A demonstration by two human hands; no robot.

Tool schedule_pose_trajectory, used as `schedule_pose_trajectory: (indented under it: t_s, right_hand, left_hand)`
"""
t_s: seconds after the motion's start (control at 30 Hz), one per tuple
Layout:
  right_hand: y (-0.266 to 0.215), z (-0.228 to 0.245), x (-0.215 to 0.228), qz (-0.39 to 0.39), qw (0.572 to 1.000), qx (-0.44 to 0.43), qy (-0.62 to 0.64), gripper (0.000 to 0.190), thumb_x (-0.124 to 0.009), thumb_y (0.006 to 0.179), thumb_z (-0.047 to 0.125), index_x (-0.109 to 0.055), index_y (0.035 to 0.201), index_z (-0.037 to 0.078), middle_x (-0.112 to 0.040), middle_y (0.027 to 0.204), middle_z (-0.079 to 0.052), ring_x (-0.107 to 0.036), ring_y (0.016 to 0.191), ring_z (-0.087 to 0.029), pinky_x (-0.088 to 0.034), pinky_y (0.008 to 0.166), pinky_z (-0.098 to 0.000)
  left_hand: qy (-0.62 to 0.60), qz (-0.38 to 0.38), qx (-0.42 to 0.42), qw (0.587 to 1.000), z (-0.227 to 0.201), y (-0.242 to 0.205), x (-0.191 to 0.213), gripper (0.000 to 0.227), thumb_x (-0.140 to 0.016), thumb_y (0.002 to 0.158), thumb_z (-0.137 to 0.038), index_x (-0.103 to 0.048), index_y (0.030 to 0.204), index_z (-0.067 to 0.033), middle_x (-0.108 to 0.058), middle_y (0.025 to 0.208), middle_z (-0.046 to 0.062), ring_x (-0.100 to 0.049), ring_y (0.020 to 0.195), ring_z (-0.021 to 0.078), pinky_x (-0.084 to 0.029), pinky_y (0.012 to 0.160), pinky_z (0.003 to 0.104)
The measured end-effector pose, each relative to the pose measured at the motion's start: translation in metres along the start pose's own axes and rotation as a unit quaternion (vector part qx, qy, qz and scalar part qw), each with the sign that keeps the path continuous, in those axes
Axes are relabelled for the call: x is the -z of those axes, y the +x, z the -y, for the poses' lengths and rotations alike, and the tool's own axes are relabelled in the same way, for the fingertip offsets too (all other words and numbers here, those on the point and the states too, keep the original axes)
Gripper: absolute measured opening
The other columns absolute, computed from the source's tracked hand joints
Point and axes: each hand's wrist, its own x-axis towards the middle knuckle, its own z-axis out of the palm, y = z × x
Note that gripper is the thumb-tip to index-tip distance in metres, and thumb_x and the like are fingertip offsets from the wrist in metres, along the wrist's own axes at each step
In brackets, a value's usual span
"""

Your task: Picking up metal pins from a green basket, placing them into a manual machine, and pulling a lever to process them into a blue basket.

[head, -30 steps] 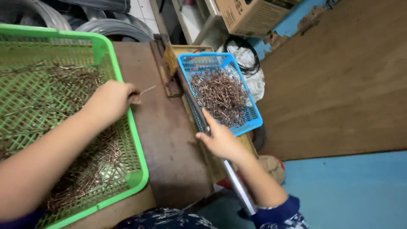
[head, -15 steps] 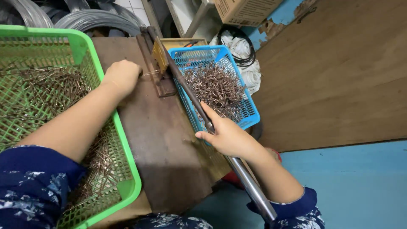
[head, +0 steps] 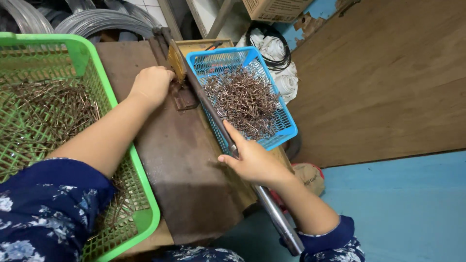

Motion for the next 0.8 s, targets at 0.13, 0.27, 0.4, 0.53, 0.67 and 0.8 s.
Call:
schedule_pose_trajectory:
  t_s: [0.13, 0.27, 0.4, 0.53, 0.67, 0.8]
  right_hand:
    - [0.016, -0.019, -0.030, -0.006, 0.999, 0.013, 0.034, 0.094, -0.070, 0.099, 0.037, -0.015, 0.176, 0.033, -0.074, 0.122, -0.036, -0.069, 0.121, -0.055, -0.057, 0.101, -0.0614]
    - [0.018, -0.020, -0.051, -0.004, 0.998, -0.008, 0.060, 0.088, -0.062, 0.104, 0.036, -0.013, 0.176, 0.035, -0.073, 0.124, -0.037, -0.068, 0.123, -0.055, -0.056, 0.106, -0.0625]
    - [0.019, -0.015, -0.062, -0.010, 0.996, -0.036, 0.085, 0.082, -0.057, 0.106, 0.037, -0.013, 0.176, 0.039, -0.072, 0.128, -0.035, -0.067, 0.125, -0.053, -0.053, 0.110, -0.0620]
    - [0.026, -0.023, -0.071, -0.019, 0.996, -0.026, 0.079, 0.081, -0.056, 0.105, 0.037, -0.014, 0.175, 0.040, -0.073, 0.125, -0.034, -0.068, 0.124, -0.053, -0.054, 0.108, -0.0631]
    - [0.026, -0.021, -0.071, -0.032, 0.997, -0.017, 0.074, 0.080, -0.056, 0.106, 0.034, -0.016, 0.175, 0.035, -0.072, 0.126, -0.036, -0.067, 0.124, -0.055, -0.053, 0.108, -0.0647]
    - [0.025, -0.018, -0.071, -0.036, 0.997, -0.013, 0.071, 0.080, -0.055, 0.106, 0.032, -0.015, 0.175, 0.035, -0.072, 0.126, -0.036, -0.067, 0.125, -0.055, -0.054, 0.107, -0.0646]
  left_hand:
    - [-0.022, -0.004, 0.015, 1.000, 0.021, 0.021, -0.043, 0.022, -0.064, 0.104, -0.018, -0.084, 0.111, -0.0164, -0.078, 0.100, 0.006, -0.079, 0.105, 0.0309, -0.066, 0.092, 0.046]
    - [-0.039, -0.009, 0.025, 0.999, 0.029, 0.023, -0.054, 0.019, -0.064, 0.106, -0.023, -0.082, 0.113, -0.0221, -0.077, 0.101, 0.005, -0.078, 0.106, 0.0307, -0.067, 0.092, 0.046]
    - [-0.030, -0.019, 0.016, 0.999, 0.030, 0.024, -0.052, 0.016, -0.067, 0.105, -0.027, -0.082, 0.109, -0.0224, -0.076, 0.097, 0.004, -0.078, 0.105, 0.0296, -0.067, 0.092, 0.045]
    - [-0.019, -0.032, 0.022, 0.999, 0.038, 0.029, -0.070, 0.012, -0.070, 0.101, -0.033, -0.077, 0.097, -0.0226, -0.076, 0.092, 0.004, -0.079, 0.098, 0.0280, -0.068, 0.086, 0.044]
    - [-0.089, 0.005, 0.050, 0.995, 0.015, 0.016, -0.024, 0.022, -0.071, 0.097, -0.021, -0.061, 0.113, -0.0090, -0.076, 0.107, 0.019, -0.076, 0.107, 0.0395, -0.062, 0.094, 0.055]
    - [-0.105, -0.062, 0.062, 0.991, -0.023, -0.009, -0.003, 0.060, -0.068, 0.085, -0.008, -0.040, 0.137, 0.0022, -0.040, 0.149, 0.032, -0.036, 0.140, 0.0519, -0.029, 0.119, 0.068]
